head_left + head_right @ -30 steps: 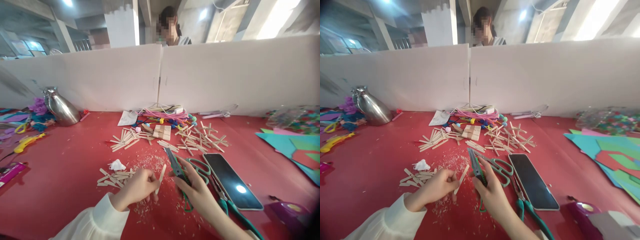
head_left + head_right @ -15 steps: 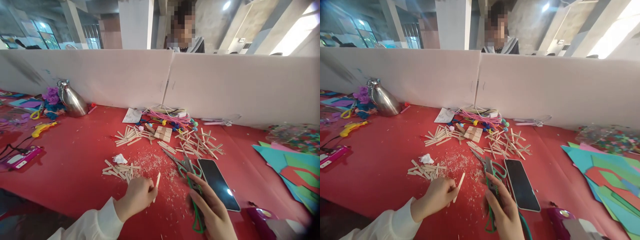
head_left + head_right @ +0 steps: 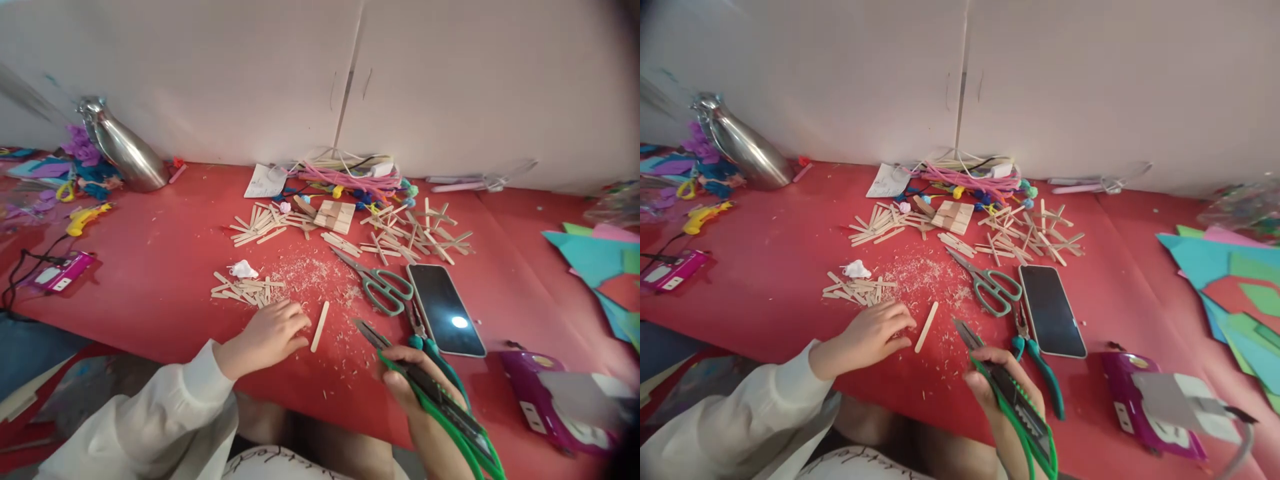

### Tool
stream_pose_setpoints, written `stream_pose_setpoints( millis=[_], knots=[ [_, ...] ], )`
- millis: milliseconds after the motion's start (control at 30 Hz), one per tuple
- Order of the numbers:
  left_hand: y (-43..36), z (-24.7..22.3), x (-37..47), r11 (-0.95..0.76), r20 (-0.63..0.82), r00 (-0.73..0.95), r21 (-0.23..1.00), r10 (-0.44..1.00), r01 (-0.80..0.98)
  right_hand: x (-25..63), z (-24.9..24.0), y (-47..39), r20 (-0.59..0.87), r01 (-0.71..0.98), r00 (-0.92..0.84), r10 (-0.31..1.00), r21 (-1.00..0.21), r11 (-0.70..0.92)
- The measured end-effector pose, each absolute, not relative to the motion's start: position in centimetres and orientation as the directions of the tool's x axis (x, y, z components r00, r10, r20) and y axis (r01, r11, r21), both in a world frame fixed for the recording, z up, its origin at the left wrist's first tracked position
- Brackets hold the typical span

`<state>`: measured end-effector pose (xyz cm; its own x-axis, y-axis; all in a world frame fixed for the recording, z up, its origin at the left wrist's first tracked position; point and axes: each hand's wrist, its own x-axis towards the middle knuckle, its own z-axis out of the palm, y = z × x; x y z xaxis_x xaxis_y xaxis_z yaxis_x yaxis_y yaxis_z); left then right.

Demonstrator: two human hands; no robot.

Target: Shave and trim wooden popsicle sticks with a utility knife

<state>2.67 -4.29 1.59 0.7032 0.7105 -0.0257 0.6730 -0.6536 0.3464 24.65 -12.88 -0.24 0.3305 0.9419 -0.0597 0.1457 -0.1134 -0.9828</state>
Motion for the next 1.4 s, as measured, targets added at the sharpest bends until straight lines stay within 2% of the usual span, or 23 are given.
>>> stream_pose_setpoints(
  millis=[67, 167, 500, 800, 967, 1033, 1133, 1400],
  knots=[
    [-4.1, 1.2, 3.2, -0.639, -0.02, 0.679, 0.317, 0.734, 0.701, 24.3, 0.3, -12.8, 0.009, 0.322, 0.349, 0.937, -0.94, -0.111],
    [-4.2, 0.6, 4.6, -0.589, -0.019, 0.62, 0.291, 0.784, 0.754, 23.8, 1.2, -12.5, 0.053, 0.451, 0.297, 0.953, -0.888, -0.091],
    [-4.9, 0.8, 6.9, -0.549, -0.046, 0.557, 0.118, 0.829, 0.827, 24.0, 0.9, -12.3, 0.136, 0.549, 0.17, 0.976, -0.835, 0.021],
    [-5.6, 0.9, 6.1, -0.418, -0.182, 0.471, 0.267, 0.863, 0.869, 23.2, 1.1, -13.0, 0.099, 0.491, 0.205, 0.974, -0.871, -0.015],
    [-5.2, 0.9, 4.4, -0.584, 0.012, 0.623, 0.363, 0.782, 0.726, 22.7, 1.2, -13.1, 0.093, 0.47, 0.186, 0.978, -0.883, -0.006],
    [-4.6, 0.6, 3.8, -0.674, 0.049, 0.707, 0.355, 0.706, 0.648, 22.6, 1.2, -13.0, 0.09, 0.473, 0.149, 0.985, -0.881, 0.009],
    [-3.9, 0.1, 3.4, -0.751, 0.003, 0.791, 0.315, 0.612, 0.58, 22.4, 1.3, -12.7, 0.096, 0.48, 0.103, 0.99, -0.877, 0.036],
    [-3.9, -0.2, 3.9, -0.727, -0.092, 0.784, 0.319, 0.614, 0.607, 22.1, 1.1, -12.7, 0.129, 0.523, 0.15, 0.98, -0.852, 0.033]
  ],
)
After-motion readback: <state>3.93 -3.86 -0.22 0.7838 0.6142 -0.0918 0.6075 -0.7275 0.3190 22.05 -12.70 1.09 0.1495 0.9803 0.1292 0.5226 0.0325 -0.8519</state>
